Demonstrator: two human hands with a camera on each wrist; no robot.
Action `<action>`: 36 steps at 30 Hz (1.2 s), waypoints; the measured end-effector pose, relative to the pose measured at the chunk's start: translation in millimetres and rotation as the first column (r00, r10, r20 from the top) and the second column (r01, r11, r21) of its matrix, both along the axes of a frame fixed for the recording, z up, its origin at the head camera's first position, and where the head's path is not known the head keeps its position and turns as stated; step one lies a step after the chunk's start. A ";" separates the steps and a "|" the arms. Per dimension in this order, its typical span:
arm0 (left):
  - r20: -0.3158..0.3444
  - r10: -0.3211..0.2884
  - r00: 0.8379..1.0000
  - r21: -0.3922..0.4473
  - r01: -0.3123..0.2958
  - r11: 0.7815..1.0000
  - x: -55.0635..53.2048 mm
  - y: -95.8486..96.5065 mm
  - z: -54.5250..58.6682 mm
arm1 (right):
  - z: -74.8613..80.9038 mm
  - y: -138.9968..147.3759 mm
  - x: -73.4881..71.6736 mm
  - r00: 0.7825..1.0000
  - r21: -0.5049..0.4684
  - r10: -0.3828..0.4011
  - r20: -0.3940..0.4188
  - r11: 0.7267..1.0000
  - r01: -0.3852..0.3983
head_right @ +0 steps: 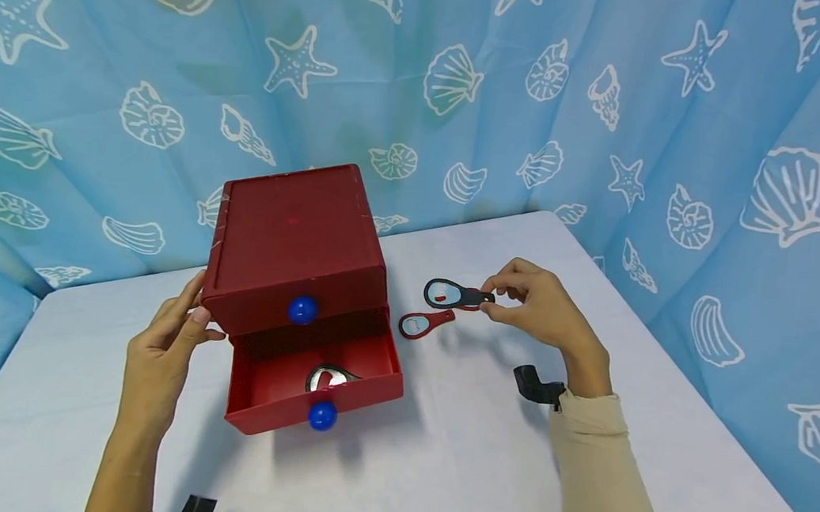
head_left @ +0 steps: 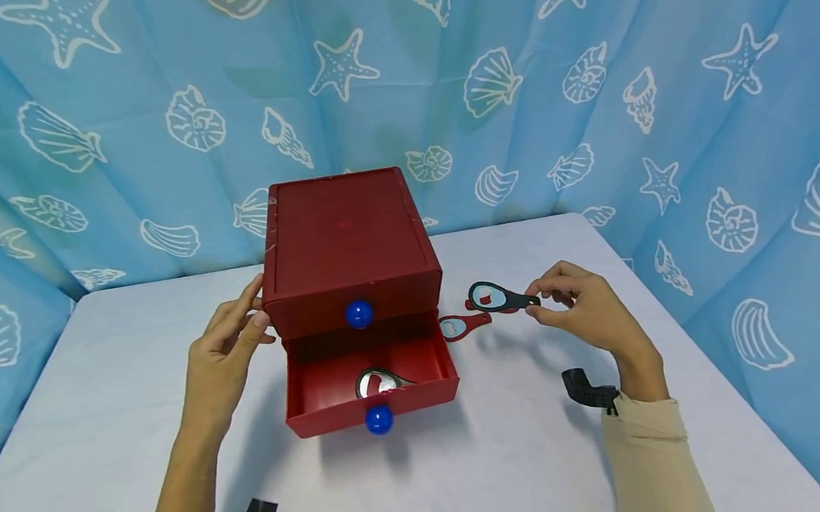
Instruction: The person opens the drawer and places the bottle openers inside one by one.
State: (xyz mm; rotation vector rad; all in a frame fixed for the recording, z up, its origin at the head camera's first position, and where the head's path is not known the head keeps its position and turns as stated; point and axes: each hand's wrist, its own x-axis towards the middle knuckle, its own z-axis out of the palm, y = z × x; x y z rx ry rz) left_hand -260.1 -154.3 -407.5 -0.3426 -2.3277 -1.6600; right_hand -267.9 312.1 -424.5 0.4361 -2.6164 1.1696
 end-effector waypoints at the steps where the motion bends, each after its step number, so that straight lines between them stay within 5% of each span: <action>1: 0.001 0.001 1.000 -0.003 -0.001 1.000 0.0 0.2 -0.1 | 3.5 -1.3 1.4 1.000 -0.013 -0.005 -0.014 1.000 0.005; 11: -0.015 -0.001 1.000 0.010 0.001 1.000 -0.4 -3.2 0.0 | 25.9 -16.5 9.0 0.989 -0.012 0.057 -0.139 0.998 -0.059; 19: -0.010 -0.019 1.000 0.025 0.019 0.999 -0.8 -0.6 0.5 | 62.3 -38.1 33.5 0.963 -0.015 0.151 -0.223 0.987 -0.158; 26: 0.009 0.003 1.000 0.001 -0.003 1.000 -0.1 -1.8 -3.2 | 67.3 -51.4 37.8 0.949 -0.045 0.232 -0.213 0.968 -0.247; 36: -0.017 -0.005 1.000 0.003 0.005 1.000 -1.1 -1.3 -2.6 | 70.9 -63.8 41.8 0.947 -0.040 0.250 -0.202 0.964 -0.263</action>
